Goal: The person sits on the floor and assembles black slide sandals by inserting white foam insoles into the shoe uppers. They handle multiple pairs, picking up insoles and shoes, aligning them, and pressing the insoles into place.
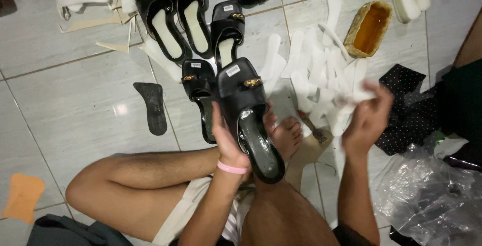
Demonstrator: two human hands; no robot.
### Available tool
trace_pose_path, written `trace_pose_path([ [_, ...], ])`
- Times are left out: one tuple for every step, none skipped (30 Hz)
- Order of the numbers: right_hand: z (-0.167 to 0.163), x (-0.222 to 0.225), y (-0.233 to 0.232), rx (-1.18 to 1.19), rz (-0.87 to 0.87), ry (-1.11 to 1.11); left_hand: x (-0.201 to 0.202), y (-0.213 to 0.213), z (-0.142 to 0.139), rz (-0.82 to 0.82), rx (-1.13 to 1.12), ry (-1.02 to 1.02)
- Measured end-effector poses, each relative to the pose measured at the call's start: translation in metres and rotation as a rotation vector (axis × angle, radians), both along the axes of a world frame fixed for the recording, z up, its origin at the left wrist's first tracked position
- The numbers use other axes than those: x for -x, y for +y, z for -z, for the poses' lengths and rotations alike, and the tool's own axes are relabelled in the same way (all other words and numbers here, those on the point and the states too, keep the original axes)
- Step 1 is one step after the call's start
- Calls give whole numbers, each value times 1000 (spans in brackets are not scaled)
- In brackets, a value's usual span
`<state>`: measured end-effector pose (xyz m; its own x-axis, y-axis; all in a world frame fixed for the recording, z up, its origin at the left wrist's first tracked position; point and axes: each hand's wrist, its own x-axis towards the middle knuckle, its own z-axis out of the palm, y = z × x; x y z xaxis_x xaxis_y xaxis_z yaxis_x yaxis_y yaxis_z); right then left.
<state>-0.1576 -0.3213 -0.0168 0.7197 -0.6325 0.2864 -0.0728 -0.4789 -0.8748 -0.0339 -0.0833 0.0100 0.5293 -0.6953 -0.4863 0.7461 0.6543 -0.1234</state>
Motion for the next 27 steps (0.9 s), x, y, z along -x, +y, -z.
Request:
trace_pose_path([
  [6,-2,-26,209,141,180,5,0,-1,0,-28,29],
  [14,-9,-49,265,167,285,10,0,-1,8,-54,60],
  [23,-19,-70,325,200,390,17,0,-2,35,-83,37],
  [33,-28,-87,318,216,473,24,1,-3,65,-111,15],
  [40,-36,-103,309,230,557,31,1,-4,94,-139,-7],
  [47,-41,-116,332,205,619,36,2,-4,139,-163,-39],
  [53,-48,-128,353,173,676,38,3,-3,176,-190,-74],
  [59,-53,-136,373,136,732,39,3,-2,209,-219,-109],
  [64,-58,-143,384,120,771,40,3,0,274,-237,-170],
  [68,-63,-148,395,102,807,39,3,1,336,-257,-231],
  [70,-66,-149,406,82,848,40,5,0,399,-278,-287],
  [72,-69,-150,410,79,872,40,7,0,460,-321,-400],
  [72,-71,-149,416,75,892,39,11,-1,518,-365,-516],
  [72,-74,-148,422,74,905,37,14,-1,575,-411,-639],
  [69,-75,-147,433,64,904,39,14,-3,558,-447,-664],
  [66,-76,-146,440,53,912,43,13,-5,545,-484,-681],
  [63,-74,-144,445,42,927,46,13,-7,537,-519,-691],
  [59,-71,-143,365,76,893,47,14,-9,543,-498,-669],
  [56,-69,-145,290,113,849,46,13,-9,545,-474,-657],
  [54,-66,-147,217,152,803,45,13,-9,547,-448,-647],
  [54,-62,-150,185,203,786,46,12,-9,546,-491,-646],
  [54,-56,-153,152,252,774,46,11,-8,546,-534,-641],
  [56,-50,-158,119,302,759,46,11,-8,545,-578,-637],
  [60,-45,-164,58,339,764,45,11,-7,550,-559,-641],
  [64,-41,-170,-3,375,767,43,12,-5,553,-539,-646],
  [68,-37,-177,-64,410,772,42,12,-3,556,-520,-648],
  [68,-32,-184,-132,380,633,40,13,0,534,-470,-590],
])
